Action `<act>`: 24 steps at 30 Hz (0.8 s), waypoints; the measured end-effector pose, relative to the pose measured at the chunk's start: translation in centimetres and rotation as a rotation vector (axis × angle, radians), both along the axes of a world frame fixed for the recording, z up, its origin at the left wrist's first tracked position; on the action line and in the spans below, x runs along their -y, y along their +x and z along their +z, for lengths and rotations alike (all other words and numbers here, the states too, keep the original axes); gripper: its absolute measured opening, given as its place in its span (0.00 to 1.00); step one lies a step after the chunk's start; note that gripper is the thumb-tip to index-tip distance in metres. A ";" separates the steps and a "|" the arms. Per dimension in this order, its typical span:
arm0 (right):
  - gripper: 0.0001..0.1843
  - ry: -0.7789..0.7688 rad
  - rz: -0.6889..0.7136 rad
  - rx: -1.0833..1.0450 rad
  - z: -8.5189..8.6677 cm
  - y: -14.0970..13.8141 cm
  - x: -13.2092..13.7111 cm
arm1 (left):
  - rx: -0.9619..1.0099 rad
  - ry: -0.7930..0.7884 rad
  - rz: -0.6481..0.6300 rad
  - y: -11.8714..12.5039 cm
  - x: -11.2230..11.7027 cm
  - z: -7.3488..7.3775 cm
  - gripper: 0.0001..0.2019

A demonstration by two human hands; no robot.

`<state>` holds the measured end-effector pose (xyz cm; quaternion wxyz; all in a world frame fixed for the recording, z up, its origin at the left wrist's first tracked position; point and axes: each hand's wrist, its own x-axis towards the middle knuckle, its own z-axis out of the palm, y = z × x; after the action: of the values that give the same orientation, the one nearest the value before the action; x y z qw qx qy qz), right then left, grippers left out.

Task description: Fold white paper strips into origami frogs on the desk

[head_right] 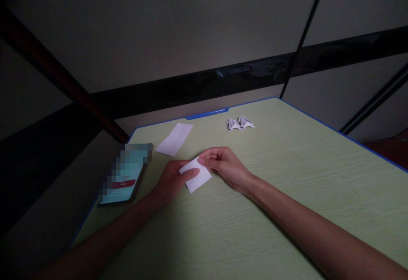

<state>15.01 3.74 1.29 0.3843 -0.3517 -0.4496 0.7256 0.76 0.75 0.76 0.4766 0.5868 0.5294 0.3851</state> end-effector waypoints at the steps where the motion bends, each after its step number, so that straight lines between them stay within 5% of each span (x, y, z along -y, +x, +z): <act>1: 0.07 0.003 0.009 0.006 0.0 0.0 0.0 | 0.006 -0.004 -0.007 0.0 0.0 0.0 0.10; 15: 0.10 0.124 0.094 0.078 0.1 0.2 0.0 | 0.086 -0.090 -0.143 -0.4 0.0 0.1 0.11; 24: 0.07 0.409 0.064 0.334 0.0 0.0 0.5 | -0.077 -0.032 -0.116 0.2 0.3 0.5 0.13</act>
<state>14.99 3.28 1.29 0.3447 -0.3674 -0.6549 0.5633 0.99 0.48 1.31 0.4866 0.6233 0.5185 0.3253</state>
